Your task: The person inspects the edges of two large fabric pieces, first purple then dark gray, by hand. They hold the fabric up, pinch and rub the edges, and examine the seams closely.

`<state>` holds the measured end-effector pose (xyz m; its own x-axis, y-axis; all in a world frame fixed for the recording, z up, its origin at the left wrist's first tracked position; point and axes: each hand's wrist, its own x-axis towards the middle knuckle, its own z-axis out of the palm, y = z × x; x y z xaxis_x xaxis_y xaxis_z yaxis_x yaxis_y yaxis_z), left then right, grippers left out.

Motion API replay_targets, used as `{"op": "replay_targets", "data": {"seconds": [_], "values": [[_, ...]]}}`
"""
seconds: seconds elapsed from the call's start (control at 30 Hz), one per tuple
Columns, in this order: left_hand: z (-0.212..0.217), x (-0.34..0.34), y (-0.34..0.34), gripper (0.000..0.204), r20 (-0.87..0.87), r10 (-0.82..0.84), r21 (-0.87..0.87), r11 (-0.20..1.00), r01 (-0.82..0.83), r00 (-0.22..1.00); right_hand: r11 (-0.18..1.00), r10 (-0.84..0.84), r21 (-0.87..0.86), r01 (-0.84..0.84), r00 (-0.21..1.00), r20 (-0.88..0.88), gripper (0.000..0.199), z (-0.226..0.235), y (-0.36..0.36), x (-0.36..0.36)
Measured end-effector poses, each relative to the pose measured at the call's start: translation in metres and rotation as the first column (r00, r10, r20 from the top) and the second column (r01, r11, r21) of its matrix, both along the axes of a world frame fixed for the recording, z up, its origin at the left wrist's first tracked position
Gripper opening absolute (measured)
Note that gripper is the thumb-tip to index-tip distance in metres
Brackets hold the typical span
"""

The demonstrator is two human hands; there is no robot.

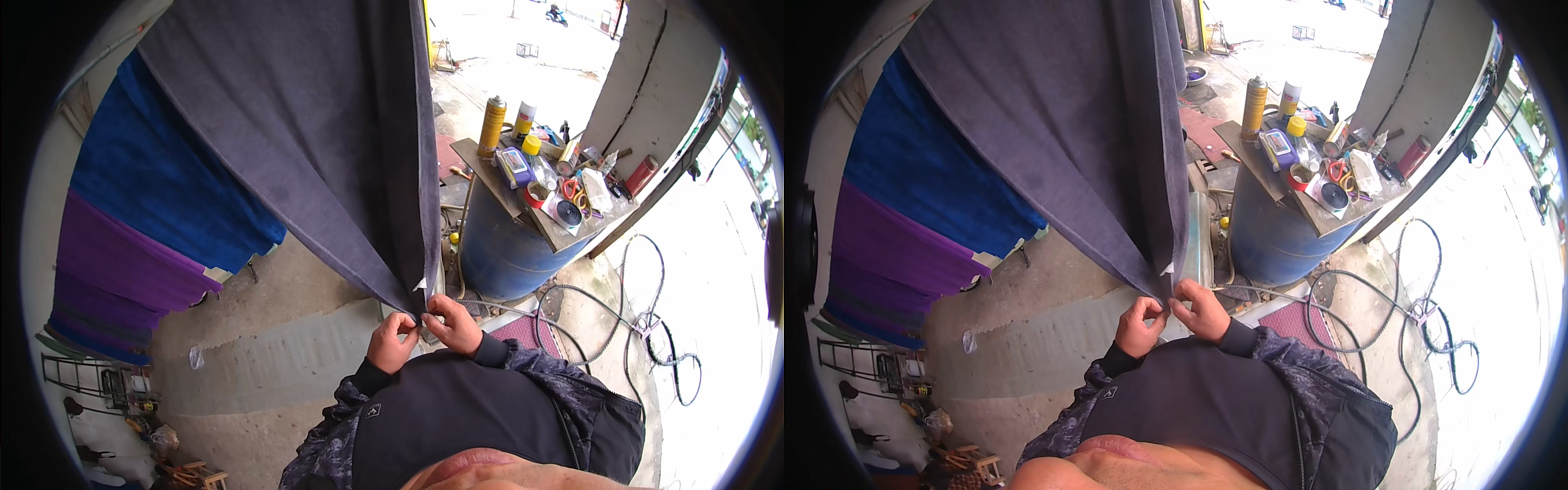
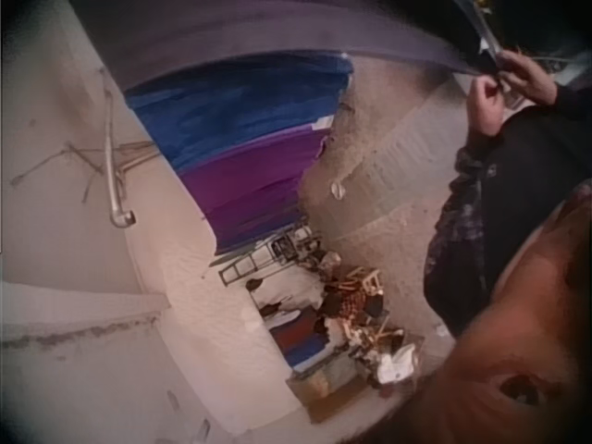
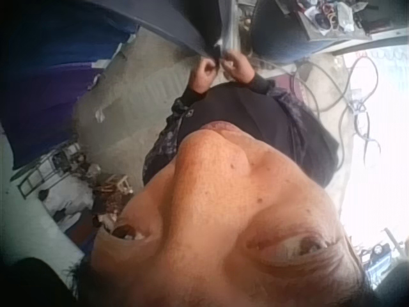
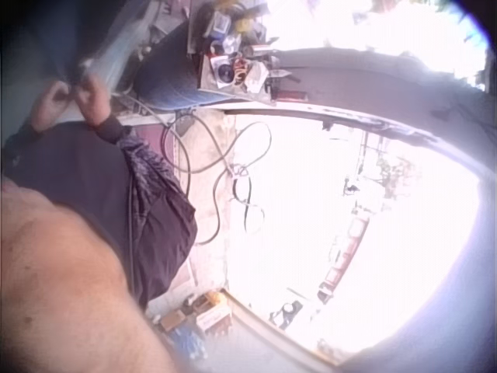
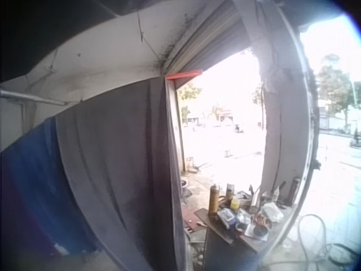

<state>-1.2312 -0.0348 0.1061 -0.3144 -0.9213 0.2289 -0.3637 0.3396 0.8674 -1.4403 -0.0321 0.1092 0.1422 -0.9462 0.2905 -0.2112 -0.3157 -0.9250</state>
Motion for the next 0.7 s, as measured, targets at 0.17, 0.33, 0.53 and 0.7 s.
{"op": "replay_targets", "data": {"seconds": [0.17, 0.33, 0.53, 0.7], "values": [[-0.002, -0.001, 0.002, 0.020, -0.019, -0.037, -0.010, 0.999, 0.037, 0.999, 0.999, -0.020, 0.041, 0.021, 0.999, -0.030, 0.013, 0.001, 0.005, -0.001], [0.002, -0.004, 0.002, 0.016, 0.002, -0.028, -0.063, 0.998, 0.028, 1.000, 1.000, -0.008, -0.022, 0.007, 0.999, -0.049, 0.013, 0.000, 0.006, -0.001], [0.010, -0.010, 0.002, 0.014, -0.001, -0.001, -0.113, 0.994, 0.000, 1.000, 0.986, -0.008, -0.164, 0.001, 0.999, -0.045, 0.020, -0.001, 0.005, -0.003], [0.015, -0.011, 0.003, 0.016, 0.016, -0.020, -0.055, 0.998, 0.021, 1.000, 0.992, 0.027, -0.118, -0.033, 0.998, -0.055, 0.020, 0.000, 0.006, -0.007]]}}
